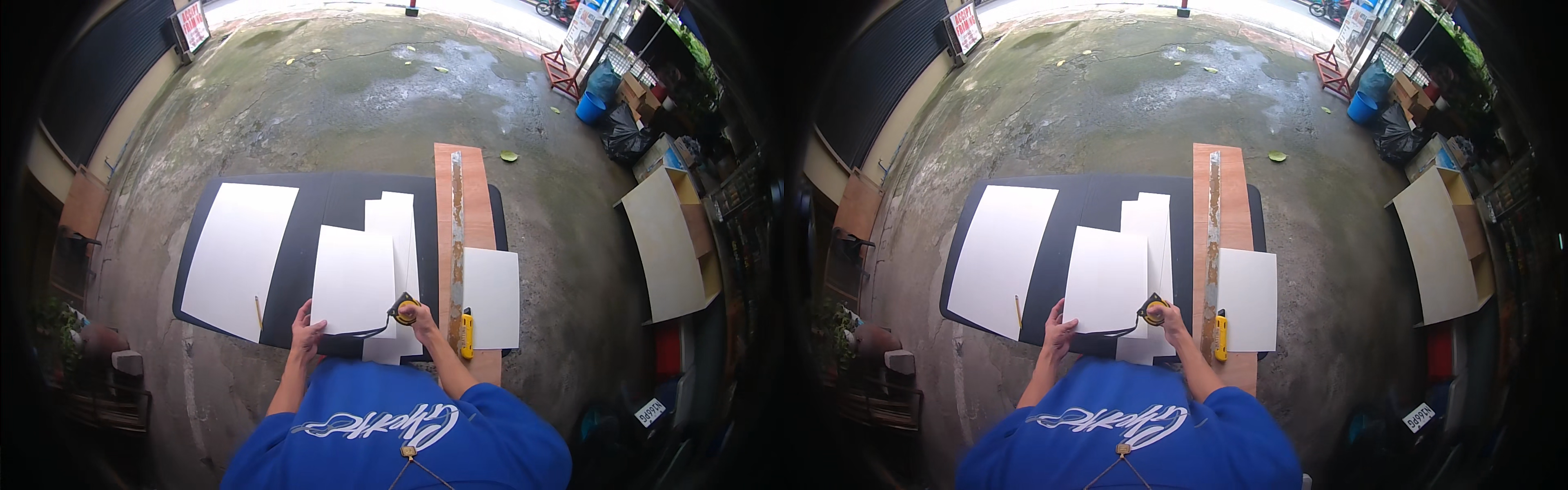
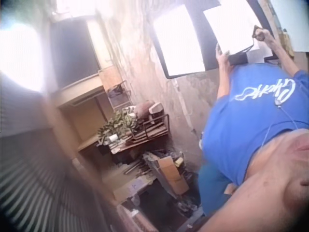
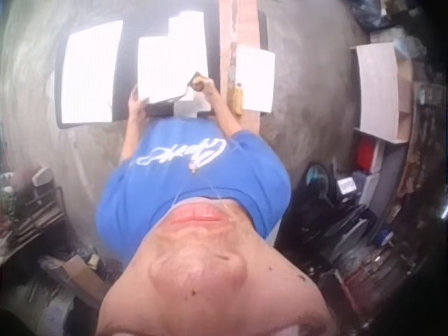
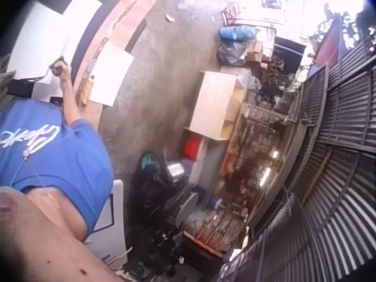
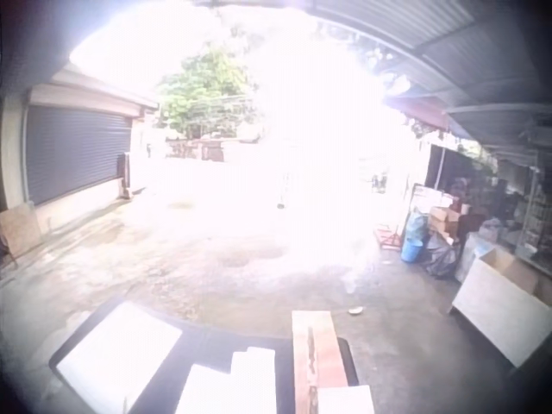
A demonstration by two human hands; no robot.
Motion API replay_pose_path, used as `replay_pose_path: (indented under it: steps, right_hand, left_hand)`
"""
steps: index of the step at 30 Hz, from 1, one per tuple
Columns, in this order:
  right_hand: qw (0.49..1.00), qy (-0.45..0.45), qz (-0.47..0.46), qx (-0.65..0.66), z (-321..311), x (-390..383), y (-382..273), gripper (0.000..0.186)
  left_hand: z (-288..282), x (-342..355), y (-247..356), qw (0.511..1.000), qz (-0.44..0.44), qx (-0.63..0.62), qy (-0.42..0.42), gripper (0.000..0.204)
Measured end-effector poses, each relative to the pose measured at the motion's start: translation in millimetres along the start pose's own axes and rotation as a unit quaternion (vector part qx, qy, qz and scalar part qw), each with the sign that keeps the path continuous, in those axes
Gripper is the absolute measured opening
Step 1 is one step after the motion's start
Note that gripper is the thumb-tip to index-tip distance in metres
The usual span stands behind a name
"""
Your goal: The person measures white panels with a tape measure, marks dimensions with a pencil, and cuts the panels using a utility knife and a straight edge.
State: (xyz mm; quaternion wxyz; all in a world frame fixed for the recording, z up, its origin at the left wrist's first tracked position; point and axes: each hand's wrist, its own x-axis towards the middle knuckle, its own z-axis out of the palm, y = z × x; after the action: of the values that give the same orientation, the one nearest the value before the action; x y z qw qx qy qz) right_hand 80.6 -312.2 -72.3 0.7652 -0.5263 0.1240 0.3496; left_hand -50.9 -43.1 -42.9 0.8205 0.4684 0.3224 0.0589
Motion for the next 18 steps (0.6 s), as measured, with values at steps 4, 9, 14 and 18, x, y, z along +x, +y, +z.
replay_pose_path:
  steps: [4, 9, 14, 18]
  right_hand:
    - [0.998, -0.061, -0.001, 0.034, 1.4, -4.7, -4.0, 0.028]
    - [0.994, -0.088, -0.053, 0.035, 10.6, -16.3, -5.4, 0.040]
    - [0.964, -0.157, -0.063, 0.203, 79.6, -66.6, -60.4, 0.038]
    - [0.965, -0.221, -0.089, 0.111, 144.3, -67.0, -72.1, 0.040]
  left_hand:
    - [7.7, 1.0, 1.3, 0.991, 0.096, -0.049, 0.075, 0.068]
    - [19.9, 3.2, 35.5, 0.919, 0.304, 0.207, 0.144, 0.043]
    - [42.7, -23.1, 128.9, 0.878, 0.323, 0.350, -0.056, 0.018]
    - [52.2, -36.1, 159.9, 0.797, 0.368, 0.468, -0.101, 0.019]
